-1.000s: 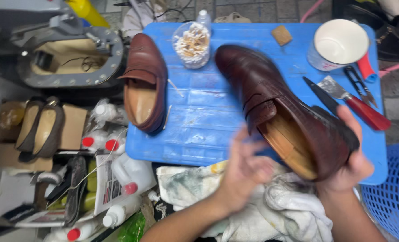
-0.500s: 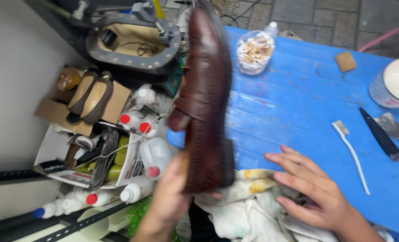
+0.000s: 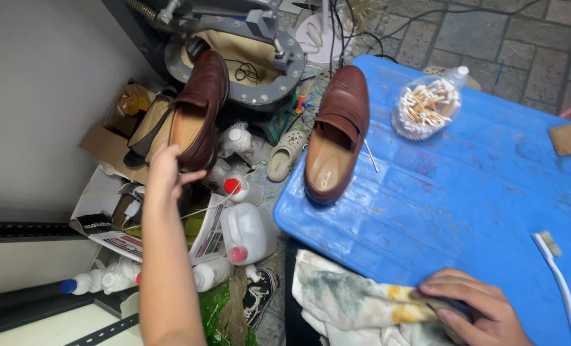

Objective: The person cleans the interior and exterior of a brown leather loafer using a toothbrush and a cloth. They scrub the inside sole, wipe the interior, and then brush the exterior leather surface before wiping it down.

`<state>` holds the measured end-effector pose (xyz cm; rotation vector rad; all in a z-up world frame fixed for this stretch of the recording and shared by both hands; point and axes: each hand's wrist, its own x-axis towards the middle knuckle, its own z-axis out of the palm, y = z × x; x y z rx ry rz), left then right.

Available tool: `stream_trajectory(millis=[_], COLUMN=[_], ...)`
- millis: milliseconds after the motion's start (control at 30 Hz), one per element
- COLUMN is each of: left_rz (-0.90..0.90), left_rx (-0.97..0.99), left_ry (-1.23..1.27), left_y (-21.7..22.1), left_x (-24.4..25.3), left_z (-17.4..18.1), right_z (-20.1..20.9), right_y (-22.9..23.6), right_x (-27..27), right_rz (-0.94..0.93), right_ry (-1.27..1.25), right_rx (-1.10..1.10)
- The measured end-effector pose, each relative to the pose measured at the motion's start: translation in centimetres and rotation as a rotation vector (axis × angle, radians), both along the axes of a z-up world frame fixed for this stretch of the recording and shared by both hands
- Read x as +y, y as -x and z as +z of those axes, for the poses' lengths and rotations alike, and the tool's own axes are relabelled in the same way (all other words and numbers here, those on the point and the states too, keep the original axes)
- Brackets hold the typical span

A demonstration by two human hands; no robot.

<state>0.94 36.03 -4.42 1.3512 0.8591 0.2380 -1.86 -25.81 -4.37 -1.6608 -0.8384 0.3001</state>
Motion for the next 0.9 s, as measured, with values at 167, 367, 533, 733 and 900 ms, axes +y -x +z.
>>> stream_trajectory(millis=[167,367,533,733,900], left_rz=[0.044,0.167,0.219,0.358,0.390], left_rx=[-0.034,0.065,0.167,0.110,-0.002], left_ry=[0.077,0.093,0.102,0.165,0.084], left_y=[-9.9,-19.9,-24.2,-25.1,-24.5], left_x=[5.3,8.7,11.1,12.3,11.5], left_z=[-4.7,-6.0,-7.5,-9.5,-9.7], right_z=[-5.3,-10.6,-13.7,-15.1,-14.7], right_y=[-1.3,-5.5,-5.6,-4.3,-3.5], right_x=[-1.3,-4.9,-6.4,-6.7,-5.9], right_rz=[0.015,0.452,0.374,0.315,0.263], right_ry=[-0.114,-0.133,-0.154,-0.147,-0.147], right_rx=[-0.008,-0.070,-0.111,-0.081,-0.064])
